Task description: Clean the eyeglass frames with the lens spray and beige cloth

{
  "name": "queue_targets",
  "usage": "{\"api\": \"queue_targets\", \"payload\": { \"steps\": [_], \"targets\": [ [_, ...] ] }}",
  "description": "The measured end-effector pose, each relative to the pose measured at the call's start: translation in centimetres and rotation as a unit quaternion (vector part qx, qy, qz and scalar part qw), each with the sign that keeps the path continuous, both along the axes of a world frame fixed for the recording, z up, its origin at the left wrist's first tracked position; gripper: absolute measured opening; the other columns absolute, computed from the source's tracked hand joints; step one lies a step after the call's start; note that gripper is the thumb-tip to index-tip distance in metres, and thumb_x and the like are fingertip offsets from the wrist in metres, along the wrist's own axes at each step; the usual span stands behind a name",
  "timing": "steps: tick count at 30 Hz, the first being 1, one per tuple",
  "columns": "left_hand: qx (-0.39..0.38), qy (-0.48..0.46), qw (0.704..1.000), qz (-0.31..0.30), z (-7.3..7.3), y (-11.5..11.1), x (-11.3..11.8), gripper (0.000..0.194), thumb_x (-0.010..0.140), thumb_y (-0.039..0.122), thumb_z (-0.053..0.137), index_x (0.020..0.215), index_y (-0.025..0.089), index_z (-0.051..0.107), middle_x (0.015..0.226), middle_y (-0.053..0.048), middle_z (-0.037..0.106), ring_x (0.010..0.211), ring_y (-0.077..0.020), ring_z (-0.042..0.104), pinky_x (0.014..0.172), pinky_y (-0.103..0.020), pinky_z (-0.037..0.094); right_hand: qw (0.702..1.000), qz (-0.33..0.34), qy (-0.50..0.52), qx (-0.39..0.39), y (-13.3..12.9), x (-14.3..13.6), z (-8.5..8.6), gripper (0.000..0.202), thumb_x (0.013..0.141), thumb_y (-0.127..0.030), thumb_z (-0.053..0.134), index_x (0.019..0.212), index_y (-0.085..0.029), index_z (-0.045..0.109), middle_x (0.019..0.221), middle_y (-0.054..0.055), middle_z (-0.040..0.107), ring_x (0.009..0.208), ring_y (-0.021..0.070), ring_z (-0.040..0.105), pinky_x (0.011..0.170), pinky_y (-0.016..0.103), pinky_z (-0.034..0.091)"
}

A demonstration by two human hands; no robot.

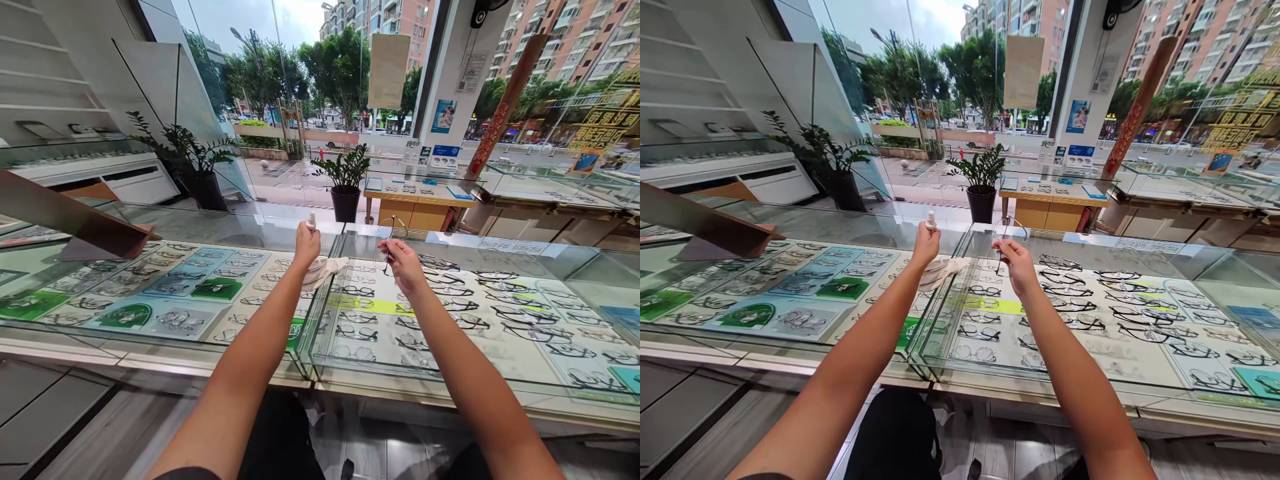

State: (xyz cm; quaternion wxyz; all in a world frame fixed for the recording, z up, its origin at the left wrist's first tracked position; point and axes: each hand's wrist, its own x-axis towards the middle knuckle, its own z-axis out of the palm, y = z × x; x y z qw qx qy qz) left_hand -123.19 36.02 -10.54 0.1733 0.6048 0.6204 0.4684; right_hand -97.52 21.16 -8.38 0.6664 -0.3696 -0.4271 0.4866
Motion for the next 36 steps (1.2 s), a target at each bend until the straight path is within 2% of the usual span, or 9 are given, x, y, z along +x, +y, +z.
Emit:
{"api": "queue_targets", "payload": {
  "steps": [7, 20, 22, 25, 28, 30, 32, 34, 36],
  "targets": [
    [-0.072, 0.029, 0.994, 0.076, -1.7, 1.5, -3.6, 0.017, 0.094, 0.032, 0.069, 0.1, 0.024, 0.055, 0.113, -0.012, 0.074, 0.113, -0.0335, 0.067, 0.101, -0.042, 0.049, 1.0, 0.001, -0.006, -0.002, 0.2, 0.1, -0.4, 0.036, 0.071, -0.059, 0.092, 0.084, -0.028, 0.08, 0.101, 0.004, 0.081, 0.088, 0.0204, 0.061, 0.079, 0.036, 0.046],
    [-0.101, 0.078, 0.99, 0.066, -3.3, 1.9, -3.8, 0.036, 0.09, 0.031, 0.078, 0.117, 0.024, 0.055, 0.124, -0.017, 0.075, 0.124, -0.0403, 0.068, 0.1, -0.045, 0.049, 1.0, 0.005, -0.009, -0.006, 0.1, 0.0, -0.3, 0.036, 0.069, -0.059, 0.093, 0.083, -0.028, 0.081, 0.1, 0.004, 0.08, 0.085, 0.019, 0.059, 0.077, 0.035, 0.043],
    [-0.091, 0.084, 0.989, 0.075, -3.0, 1.5, -3.3, 0.046, 0.089, 0.034, 0.079, 0.126, 0.021, 0.054, 0.13, -0.021, 0.071, 0.129, -0.0416, 0.065, 0.104, -0.048, 0.047, 1.0, 0.006, -0.005, -0.006, 0.1, 0.0, -0.2, 0.036, 0.068, -0.059, 0.094, 0.083, -0.028, 0.081, 0.099, 0.003, 0.08, 0.084, 0.0186, 0.058, 0.077, 0.034, 0.043],
    [0.011, 0.097, 0.982, 0.161, -1.7, 0.2, -2.0, 0.067, 0.087, 0.038, 0.081, 0.141, 0.016, 0.048, 0.152, -0.027, 0.055, 0.146, -0.0432, 0.051, 0.116, -0.052, 0.04, 1.0, 0.007, 0.0, -0.005, 0.0, 0.0, -0.1, 0.036, 0.069, -0.058, 0.095, 0.083, -0.028, 0.082, 0.099, 0.003, 0.08, 0.086, 0.0186, 0.058, 0.077, 0.034, 0.042],
    [0.124, 0.121, 0.964, 0.203, 0.8, -1.7, -0.6, 0.061, 0.09, 0.039, 0.074, 0.141, 0.015, 0.05, 0.154, -0.026, 0.052, 0.144, -0.0406, 0.05, 0.116, -0.05, 0.04, 1.0, 0.006, 0.001, 0.0, -0.1, 0.0, 0.1, 0.036, 0.069, -0.059, 0.095, 0.083, -0.028, 0.082, 0.1, 0.003, 0.08, 0.087, 0.0191, 0.058, 0.077, 0.034, 0.042],
    [0.118, 0.152, 0.974, 0.124, 2.4, -3.0, 0.2, 0.043, 0.096, 0.038, 0.063, 0.133, 0.018, 0.055, 0.138, -0.021, 0.064, 0.127, -0.0351, 0.062, 0.104, -0.045, 0.047, 1.0, 0.008, 0.005, 0.004, -0.1, 0.0, 0.1, 0.036, 0.069, -0.058, 0.095, 0.083, -0.028, 0.082, 0.1, 0.003, 0.08, 0.087, 0.0186, 0.058, 0.078, 0.033, 0.042],
    [0.03, 0.212, 0.977, -0.014, 3.3, -4.1, 0.8, 0.029, 0.099, 0.043, 0.059, 0.118, 0.021, 0.062, 0.114, -0.013, 0.073, 0.103, -0.0305, 0.069, 0.087, -0.04, 0.049, 1.0, 0.012, 0.008, 0.005, -0.1, 0.0, 0.1, 0.036, 0.068, -0.058, 0.096, 0.083, -0.028, 0.083, 0.1, 0.003, 0.08, 0.087, 0.018, 0.057, 0.079, 0.033, 0.042],
    [-0.069, 0.293, 0.944, -0.131, 3.4, -4.7, 1.3, 0.035, 0.092, 0.055, 0.068, 0.104, 0.023, 0.065, 0.103, -0.01, 0.075, 0.096, -0.0307, 0.07, 0.08, -0.038, 0.047, 1.0, 0.011, 0.008, 0.004, 0.0, 0.0, 0.1, 0.037, 0.068, -0.059, 0.096, 0.082, -0.028, 0.083, 0.099, 0.003, 0.08, 0.086, 0.0182, 0.057, 0.08, 0.034, 0.042],
    [-0.131, 0.355, 0.906, -0.188, 2.9, -5.0, 1.6, 0.048, 0.076, 0.062, 0.084, 0.097, 0.023, 0.065, 0.107, -0.012, 0.077, 0.101, -0.0345, 0.07, 0.08, -0.038, 0.047, 1.0, 0.008, 0.007, 0.003, 0.0, 0.0, 0.1, 0.036, 0.067, -0.058, 0.096, 0.082, -0.028, 0.083, 0.099, 0.003, 0.08, 0.087, 0.0188, 0.057, 0.079, 0.034, 0.042]
  ]
}}
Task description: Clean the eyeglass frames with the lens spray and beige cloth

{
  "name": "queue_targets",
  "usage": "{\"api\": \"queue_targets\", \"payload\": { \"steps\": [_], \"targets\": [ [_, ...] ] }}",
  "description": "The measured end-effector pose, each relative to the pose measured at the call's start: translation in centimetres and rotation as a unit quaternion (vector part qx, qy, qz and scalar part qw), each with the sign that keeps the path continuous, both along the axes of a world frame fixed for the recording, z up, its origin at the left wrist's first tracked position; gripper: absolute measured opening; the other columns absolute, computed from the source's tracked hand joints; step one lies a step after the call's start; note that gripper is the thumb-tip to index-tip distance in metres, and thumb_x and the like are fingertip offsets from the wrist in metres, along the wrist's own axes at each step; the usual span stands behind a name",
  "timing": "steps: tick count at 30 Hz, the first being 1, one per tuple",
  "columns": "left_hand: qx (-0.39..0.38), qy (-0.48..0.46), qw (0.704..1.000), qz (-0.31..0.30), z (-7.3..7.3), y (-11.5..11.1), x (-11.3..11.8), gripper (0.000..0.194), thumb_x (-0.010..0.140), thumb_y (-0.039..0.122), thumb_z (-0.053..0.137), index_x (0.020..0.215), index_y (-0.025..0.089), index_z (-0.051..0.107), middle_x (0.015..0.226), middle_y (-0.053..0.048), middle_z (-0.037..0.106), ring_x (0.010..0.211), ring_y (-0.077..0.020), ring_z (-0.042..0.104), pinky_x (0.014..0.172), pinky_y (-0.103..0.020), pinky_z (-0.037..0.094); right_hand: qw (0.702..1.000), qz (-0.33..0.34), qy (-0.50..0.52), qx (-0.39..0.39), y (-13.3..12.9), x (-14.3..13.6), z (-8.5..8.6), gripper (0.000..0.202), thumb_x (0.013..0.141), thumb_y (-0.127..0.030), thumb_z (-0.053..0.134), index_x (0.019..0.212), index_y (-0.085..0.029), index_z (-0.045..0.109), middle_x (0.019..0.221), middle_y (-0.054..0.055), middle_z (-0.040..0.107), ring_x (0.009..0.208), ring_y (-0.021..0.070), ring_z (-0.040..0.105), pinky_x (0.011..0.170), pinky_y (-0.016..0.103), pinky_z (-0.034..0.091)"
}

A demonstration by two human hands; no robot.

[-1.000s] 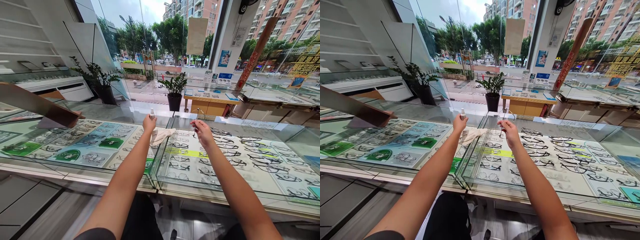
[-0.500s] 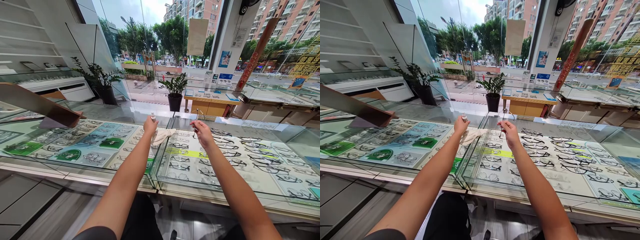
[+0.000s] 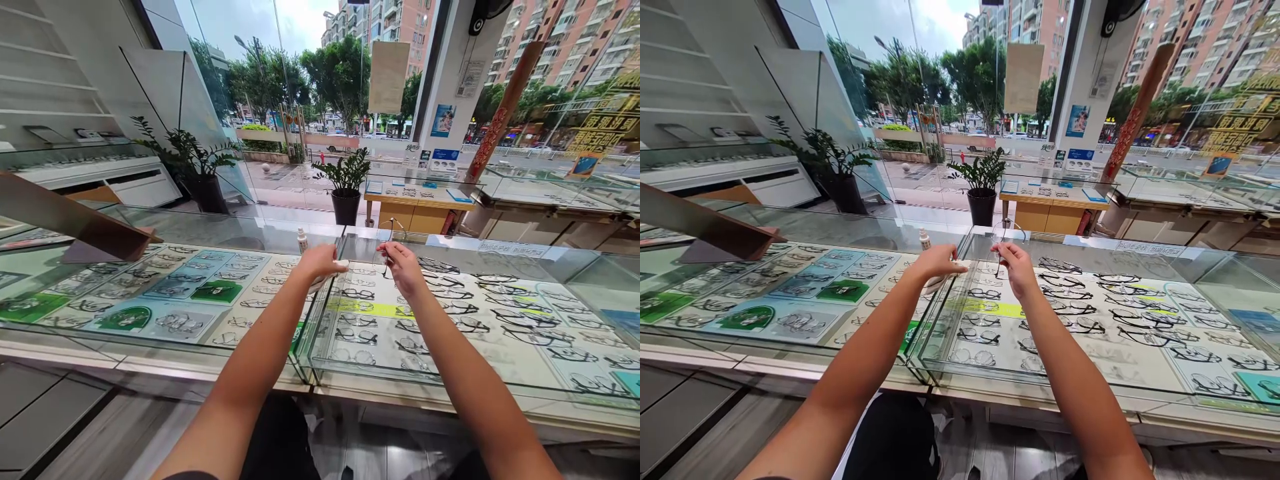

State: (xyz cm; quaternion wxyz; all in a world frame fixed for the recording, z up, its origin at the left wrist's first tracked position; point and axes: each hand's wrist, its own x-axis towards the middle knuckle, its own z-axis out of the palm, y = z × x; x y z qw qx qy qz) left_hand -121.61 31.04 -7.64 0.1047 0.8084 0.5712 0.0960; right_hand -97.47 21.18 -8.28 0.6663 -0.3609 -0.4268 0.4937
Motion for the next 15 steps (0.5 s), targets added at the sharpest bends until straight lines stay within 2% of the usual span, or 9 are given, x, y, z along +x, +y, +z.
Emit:
{"api": "queue_targets", "payload": {
  "steps": [3, 8, 12, 15],
  "targets": [
    [-0.042, 0.023, 0.999, -0.007, -1.2, 0.2, 0.3, 0.049, 0.063, 0.053, 0.094, 0.09, 0.024, 0.065, 0.107, -0.012, 0.079, 0.104, -0.0366, 0.071, 0.084, -0.038, 0.047, 1.0, -0.001, -0.003, 0.0, 0.0, 0.0, 0.0, 0.035, 0.069, -0.057, 0.095, 0.082, -0.028, 0.083, 0.1, 0.003, 0.08, 0.088, 0.019, 0.057, 0.079, 0.034, 0.041],
    [-0.05, -0.038, 0.998, 0.009, -2.1, 0.7, 0.9, 0.027, 0.07, 0.034, 0.086, 0.072, 0.023, 0.061, 0.086, -0.01, 0.076, 0.096, -0.0336, 0.07, 0.086, -0.038, 0.045, 1.0, 0.004, 0.001, 0.004, 0.1, 0.1, -0.1, 0.032, 0.07, -0.055, 0.094, 0.083, -0.027, 0.083, 0.1, 0.003, 0.08, 0.086, 0.0178, 0.056, 0.078, 0.033, 0.041],
    [-0.019, -0.156, 0.987, 0.044, -2.0, 1.3, 0.9, 0.023, 0.081, 0.03, 0.074, 0.069, 0.023, 0.055, 0.08, -0.009, 0.069, 0.093, -0.0317, 0.066, 0.086, -0.037, 0.043, 1.0, -0.004, 0.001, 0.003, 0.1, 0.2, -0.1, 0.034, 0.069, -0.055, 0.094, 0.083, -0.027, 0.082, 0.1, 0.004, 0.08, 0.085, 0.0185, 0.056, 0.078, 0.034, 0.04],
    [-0.001, -0.28, 0.957, 0.077, -1.8, 2.0, 0.7, 0.019, 0.091, 0.027, 0.058, 0.073, 0.024, 0.052, 0.081, -0.008, 0.064, 0.088, -0.0276, 0.061, 0.081, -0.035, 0.041, 1.0, -0.007, -0.002, 0.001, 0.0, 0.2, 0.0, 0.035, 0.068, -0.056, 0.094, 0.082, -0.027, 0.081, 0.1, 0.005, 0.08, 0.086, 0.0193, 0.056, 0.077, 0.034, 0.04]
  ]
}}
